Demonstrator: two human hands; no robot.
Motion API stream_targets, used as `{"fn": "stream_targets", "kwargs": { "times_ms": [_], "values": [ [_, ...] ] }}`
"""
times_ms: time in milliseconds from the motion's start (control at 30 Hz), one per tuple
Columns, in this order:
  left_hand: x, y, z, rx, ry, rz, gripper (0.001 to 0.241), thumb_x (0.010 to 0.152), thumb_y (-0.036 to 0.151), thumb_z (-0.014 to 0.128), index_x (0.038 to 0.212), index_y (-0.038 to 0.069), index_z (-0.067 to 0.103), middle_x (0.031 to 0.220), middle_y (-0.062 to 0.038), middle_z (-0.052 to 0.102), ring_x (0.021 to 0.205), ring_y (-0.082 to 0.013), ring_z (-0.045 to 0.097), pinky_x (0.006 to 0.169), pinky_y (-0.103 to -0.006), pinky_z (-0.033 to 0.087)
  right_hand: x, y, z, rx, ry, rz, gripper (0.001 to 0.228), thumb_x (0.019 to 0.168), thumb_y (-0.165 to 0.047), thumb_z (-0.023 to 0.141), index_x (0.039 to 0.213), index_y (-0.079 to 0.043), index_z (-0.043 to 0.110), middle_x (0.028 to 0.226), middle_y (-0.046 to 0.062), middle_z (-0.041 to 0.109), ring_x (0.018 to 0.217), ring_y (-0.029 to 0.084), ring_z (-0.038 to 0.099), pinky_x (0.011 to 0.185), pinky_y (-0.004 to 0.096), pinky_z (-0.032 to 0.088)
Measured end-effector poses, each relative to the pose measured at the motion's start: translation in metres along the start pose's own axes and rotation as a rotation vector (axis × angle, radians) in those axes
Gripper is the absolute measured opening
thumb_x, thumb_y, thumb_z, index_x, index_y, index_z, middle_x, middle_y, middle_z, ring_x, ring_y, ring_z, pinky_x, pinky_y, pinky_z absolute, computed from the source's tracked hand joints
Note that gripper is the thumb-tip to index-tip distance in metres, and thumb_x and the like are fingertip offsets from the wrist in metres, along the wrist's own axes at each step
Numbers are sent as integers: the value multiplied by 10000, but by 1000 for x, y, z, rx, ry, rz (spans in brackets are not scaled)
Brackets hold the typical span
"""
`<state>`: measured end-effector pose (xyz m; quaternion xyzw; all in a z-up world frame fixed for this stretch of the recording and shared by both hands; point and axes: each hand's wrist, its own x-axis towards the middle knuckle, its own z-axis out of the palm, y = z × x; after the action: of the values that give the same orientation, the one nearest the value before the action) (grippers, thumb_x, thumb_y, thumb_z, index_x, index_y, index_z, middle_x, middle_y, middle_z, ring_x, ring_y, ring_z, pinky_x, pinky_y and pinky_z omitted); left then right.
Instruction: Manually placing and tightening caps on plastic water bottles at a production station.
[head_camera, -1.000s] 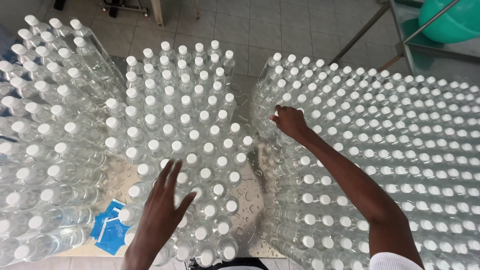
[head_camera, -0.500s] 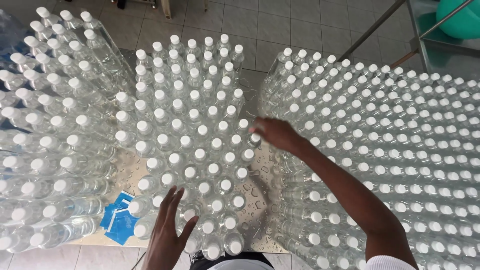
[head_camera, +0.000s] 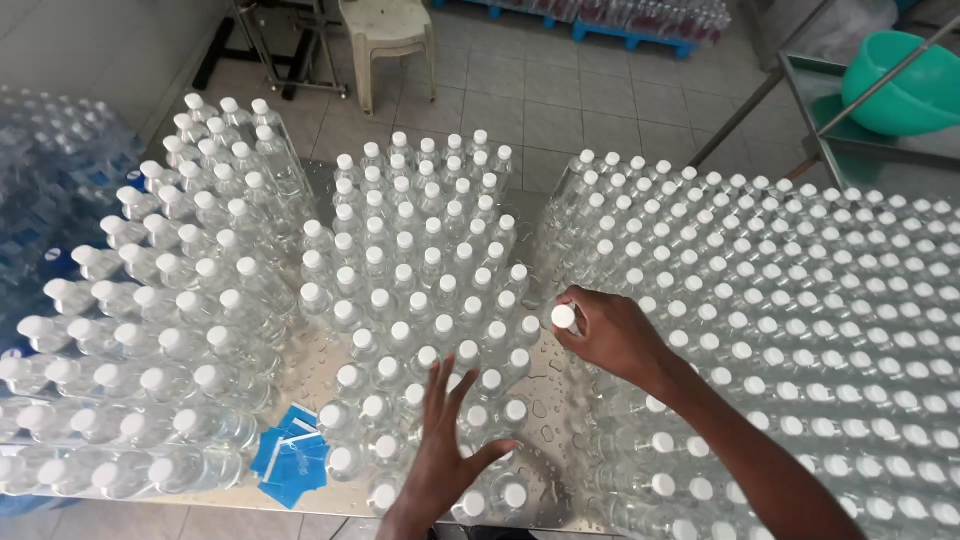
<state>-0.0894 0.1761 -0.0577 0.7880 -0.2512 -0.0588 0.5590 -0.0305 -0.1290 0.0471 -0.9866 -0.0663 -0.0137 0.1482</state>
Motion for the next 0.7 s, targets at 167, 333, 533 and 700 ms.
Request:
{"fn": "stream_targets", "kwargs": {
  "times_ms": [167, 333, 533, 700],
  "values": [
    [32, 51, -10, -95, -41, 133, 1292, 779, 504, 944, 1739, 165, 149, 1850, -130, 91, 1712, -387, -16, 1285, -731, 178, -25, -97, -99, 320, -197, 103, 400, 871, -336, 911, 1222, -165, 829, 618, -58, 608, 528, 74, 496, 521, 276, 425],
    [24, 81, -65, -512, -246, -400, 1016, 667, 424, 949, 1552, 168, 521, 1336, -95, 806, 1168, -258, 822, 1001, -420, 672, 12, -102, -46, 840, -336, 83, 420, 861, -262, 868, 1222, -58, 805, 1030, 67, 870, 837, 177, 815, 694, 239, 672],
    [0, 39, -84, -734, -38, -809, 862, 731, 393, 810, 1501, 82, 577, 1356, -249, 812, 1060, -389, 830, 906, -508, 700, 18, -95, 11, 1039, -396, 363, 720, 952, -459, 688, 1557, -86, 577, 802, 50, 609, 613, 117, 483, 553, 286, 389],
    [-10, -1, -82, -982, 173, -891, 539, 917, 262, 739, 1369, -20, 659, 1316, -299, 797, 1088, -451, 800, 913, -573, 666, -9, -68, 22, 908, -454, 387, 581, 1027, -312, 647, 1577, -136, 582, 852, 99, 702, 645, 161, 565, 577, 299, 453]
  ]
}}
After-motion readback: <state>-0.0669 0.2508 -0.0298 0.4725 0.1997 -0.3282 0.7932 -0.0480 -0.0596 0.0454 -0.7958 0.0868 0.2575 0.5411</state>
